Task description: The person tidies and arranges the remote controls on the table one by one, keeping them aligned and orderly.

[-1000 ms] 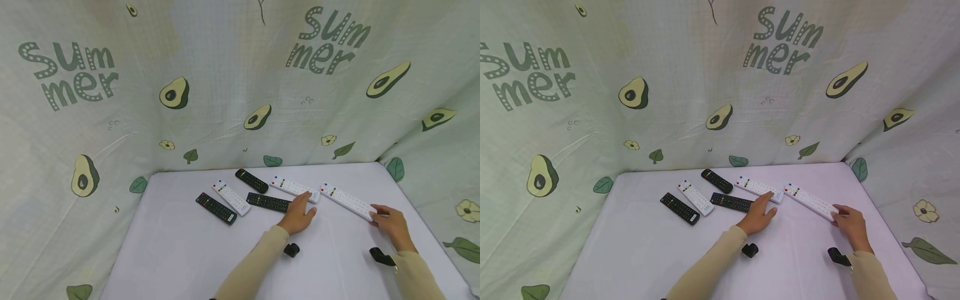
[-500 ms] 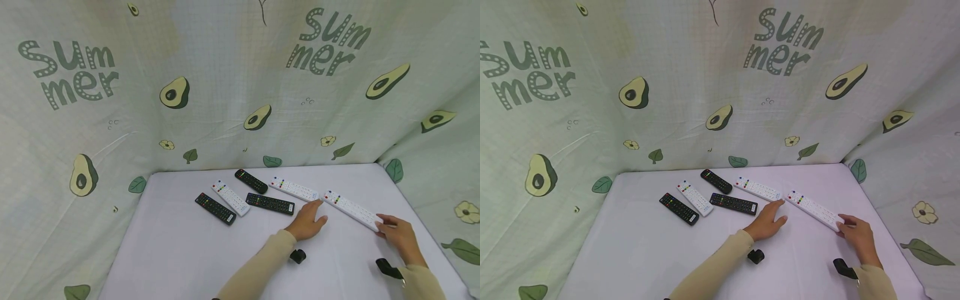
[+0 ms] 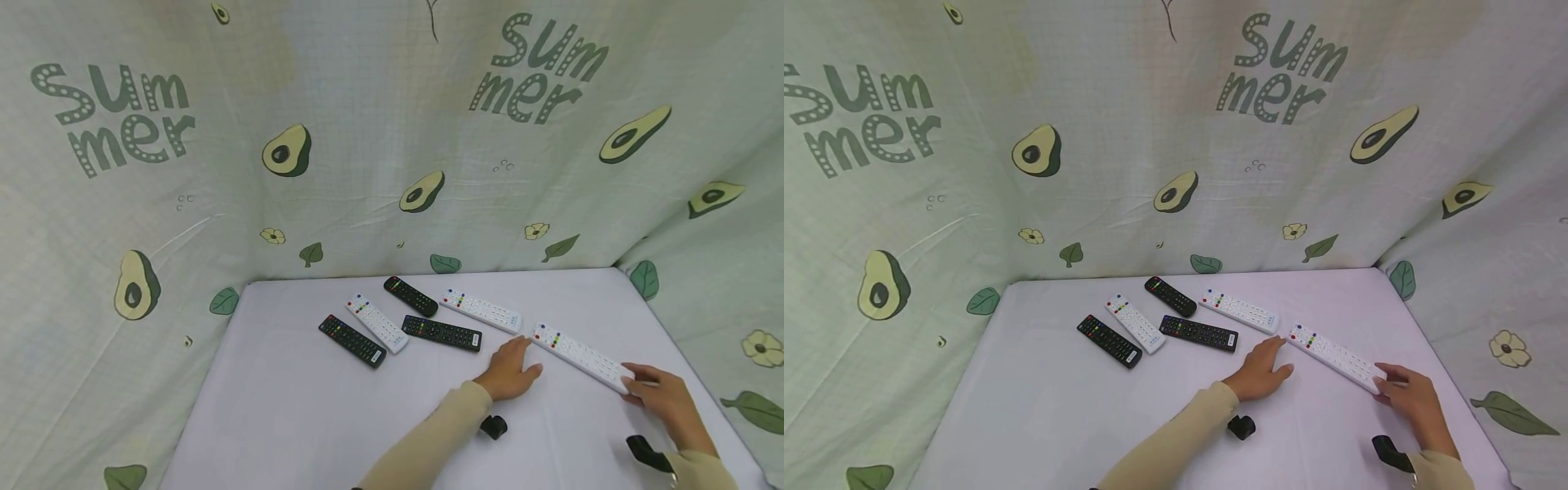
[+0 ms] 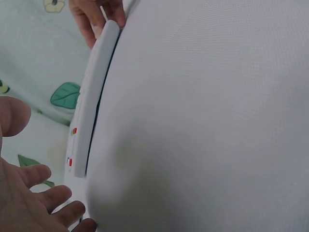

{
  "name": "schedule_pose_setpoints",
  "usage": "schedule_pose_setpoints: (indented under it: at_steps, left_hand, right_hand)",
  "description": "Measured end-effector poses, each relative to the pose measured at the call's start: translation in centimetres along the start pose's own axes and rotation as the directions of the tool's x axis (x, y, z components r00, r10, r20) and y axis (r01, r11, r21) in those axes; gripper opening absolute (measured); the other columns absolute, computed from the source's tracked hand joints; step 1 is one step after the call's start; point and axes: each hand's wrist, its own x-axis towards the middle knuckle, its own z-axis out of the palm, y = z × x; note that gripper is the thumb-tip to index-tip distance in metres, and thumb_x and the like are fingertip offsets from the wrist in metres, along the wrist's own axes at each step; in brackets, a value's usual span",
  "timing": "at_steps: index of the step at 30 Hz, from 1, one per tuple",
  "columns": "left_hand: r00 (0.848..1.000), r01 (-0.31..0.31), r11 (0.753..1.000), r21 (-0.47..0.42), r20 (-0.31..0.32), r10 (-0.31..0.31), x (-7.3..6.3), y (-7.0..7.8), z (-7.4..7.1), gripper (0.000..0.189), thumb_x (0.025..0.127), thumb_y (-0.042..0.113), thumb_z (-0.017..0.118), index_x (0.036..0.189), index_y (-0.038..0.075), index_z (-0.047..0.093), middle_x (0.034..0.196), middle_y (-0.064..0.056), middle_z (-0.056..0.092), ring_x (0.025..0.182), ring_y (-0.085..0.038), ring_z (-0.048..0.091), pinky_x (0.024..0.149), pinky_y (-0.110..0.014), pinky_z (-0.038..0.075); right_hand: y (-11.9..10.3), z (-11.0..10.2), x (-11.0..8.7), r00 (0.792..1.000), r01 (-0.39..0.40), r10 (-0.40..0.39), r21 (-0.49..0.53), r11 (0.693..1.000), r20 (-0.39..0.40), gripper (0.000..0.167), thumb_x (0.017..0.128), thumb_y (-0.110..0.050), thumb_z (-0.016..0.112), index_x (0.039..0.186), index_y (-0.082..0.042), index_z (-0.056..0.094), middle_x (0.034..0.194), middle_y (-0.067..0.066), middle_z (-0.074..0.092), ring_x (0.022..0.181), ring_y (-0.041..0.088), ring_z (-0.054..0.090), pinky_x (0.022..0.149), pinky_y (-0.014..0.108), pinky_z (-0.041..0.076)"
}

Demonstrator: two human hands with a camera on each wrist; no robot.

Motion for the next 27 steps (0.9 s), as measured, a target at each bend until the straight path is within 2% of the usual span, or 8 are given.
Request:
schedule_pose_setpoints:
  at_steps: [5, 10, 14, 19, 27]
  left_hand:
    - [1.0, 0.03, 0.999, 0.017, -0.001, -0.03, -0.1, 0.0, 0.5, 0.059, 0.109, 0.041, 0.052, 0.16, 0.014, 0.041, 0.168, -0.002, 0.038, 0.156, -0.015, 0.032, 0.127, -0.031, 0.027]
    - [0.999, 0.048, 0.999, 0.016, -0.006, -0.048, -0.3, 0.0, 0.7, 0.06, 0.108, 0.042, 0.053, 0.16, 0.014, 0.042, 0.168, -0.002, 0.038, 0.154, -0.015, 0.032, 0.127, -0.031, 0.027]
    - [0.998, 0.065, 0.998, -0.018, 0.0, -0.065, -0.5, 0.1, 0.7, 0.059, 0.108, 0.041, 0.054, 0.16, 0.016, 0.042, 0.164, 0.001, 0.043, 0.153, -0.014, 0.034, 0.126, -0.03, 0.028]
    - [0.998, 0.07, 0.996, -0.064, 0.003, -0.07, -0.7, 0.2, 0.8, 0.058, 0.108, 0.04, 0.055, 0.158, 0.014, 0.044, 0.159, 0.002, 0.048, 0.15, -0.013, 0.037, 0.125, -0.029, 0.03]
    - [0.998, 0.048, 0.981, -0.187, -0.032, -0.055, -1.5, 0.2, 0.7, 0.059, 0.107, 0.033, 0.059, 0.159, 0.013, 0.042, 0.157, 0.0, 0.048, 0.149, -0.014, 0.038, 0.123, -0.027, 0.034]
  right_hand:
    - [0.7, 0.0, 0.3, 0.999, -0.045, 0.044, 0.022, 0.999, 0.023, 0.057, 0.098, 0.004, 0.066, 0.146, 0.022, 0.042, 0.134, 0.046, 0.045, 0.093, 0.032, 0.066, 0.066, 0.03, 0.064]
    - [1.2, -0.2, 0.4, 0.998, -0.029, 0.028, 0.014, 0.999, 0.049, 0.058, 0.098, 0.004, 0.066, 0.147, 0.022, 0.042, 0.136, 0.047, 0.044, 0.095, 0.031, 0.065, 0.07, 0.031, 0.065]
    - [1.0, -0.2, 0.2, 0.997, -0.029, 0.028, 0.008, 1.0, 0.078, 0.058, 0.097, 0.004, 0.068, 0.146, 0.021, 0.043, 0.135, 0.047, 0.045, 0.09, 0.024, 0.066, 0.07, 0.03, 0.064]
    - [0.8, -0.3, 0.0, 0.991, 0.018, -0.019, 0.007, 1.0, 0.131, 0.06, 0.096, 0.001, 0.07, 0.145, 0.023, 0.042, 0.133, 0.048, 0.045, 0.087, 0.016, 0.064, 0.07, 0.029, 0.064]
    - [0.7, 0.0, -0.5, 0.985, -0.03, 0.02, 0.052, 0.998, 0.17, 0.064, 0.097, -0.002, 0.072, 0.148, 0.02, 0.041, 0.139, 0.047, 0.04, 0.088, 0.015, 0.066, 0.075, 0.034, 0.065]
